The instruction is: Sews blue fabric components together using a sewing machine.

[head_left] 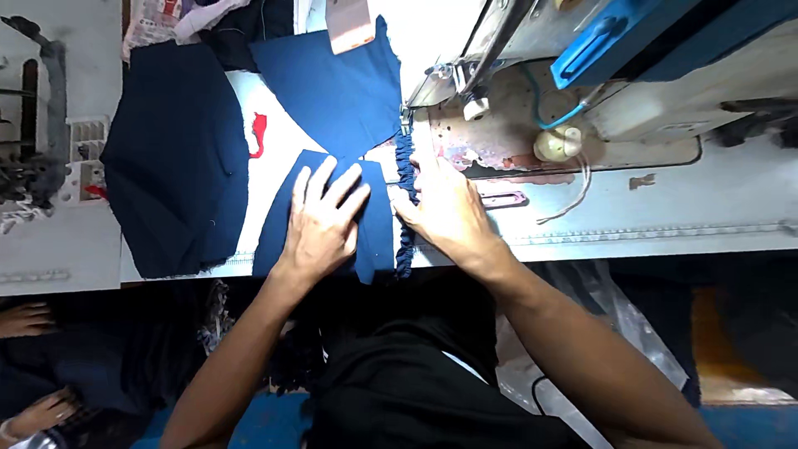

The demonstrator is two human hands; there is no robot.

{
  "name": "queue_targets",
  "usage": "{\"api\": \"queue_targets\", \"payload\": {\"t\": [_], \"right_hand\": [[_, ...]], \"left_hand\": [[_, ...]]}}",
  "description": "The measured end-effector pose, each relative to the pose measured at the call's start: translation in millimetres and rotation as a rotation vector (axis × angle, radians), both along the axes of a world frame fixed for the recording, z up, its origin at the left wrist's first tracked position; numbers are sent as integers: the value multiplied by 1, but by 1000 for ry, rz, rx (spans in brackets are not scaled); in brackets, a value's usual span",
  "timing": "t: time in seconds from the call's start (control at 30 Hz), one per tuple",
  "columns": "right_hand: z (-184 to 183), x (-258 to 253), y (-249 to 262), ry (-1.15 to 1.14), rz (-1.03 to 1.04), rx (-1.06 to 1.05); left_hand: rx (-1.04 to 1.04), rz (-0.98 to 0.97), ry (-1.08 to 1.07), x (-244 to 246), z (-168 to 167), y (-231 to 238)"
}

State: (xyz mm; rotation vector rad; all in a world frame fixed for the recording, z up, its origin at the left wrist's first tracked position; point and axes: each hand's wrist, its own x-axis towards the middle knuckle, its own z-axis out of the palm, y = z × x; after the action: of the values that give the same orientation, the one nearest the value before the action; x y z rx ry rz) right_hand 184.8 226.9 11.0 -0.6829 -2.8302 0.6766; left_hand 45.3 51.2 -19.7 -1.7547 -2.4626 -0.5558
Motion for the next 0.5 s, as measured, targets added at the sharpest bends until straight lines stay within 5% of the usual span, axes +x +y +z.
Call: {"api": "queue_targets", "payload": {"t": [0.23, 0.5], "right_hand": [[12, -15, 42, -65, -101, -398], [12, -35, 73, -157, -34, -252]], "left_hand": [[-36, -181, -19, -2, -10, 31], [-74, -216, -93, -27, -14, 58]]}}
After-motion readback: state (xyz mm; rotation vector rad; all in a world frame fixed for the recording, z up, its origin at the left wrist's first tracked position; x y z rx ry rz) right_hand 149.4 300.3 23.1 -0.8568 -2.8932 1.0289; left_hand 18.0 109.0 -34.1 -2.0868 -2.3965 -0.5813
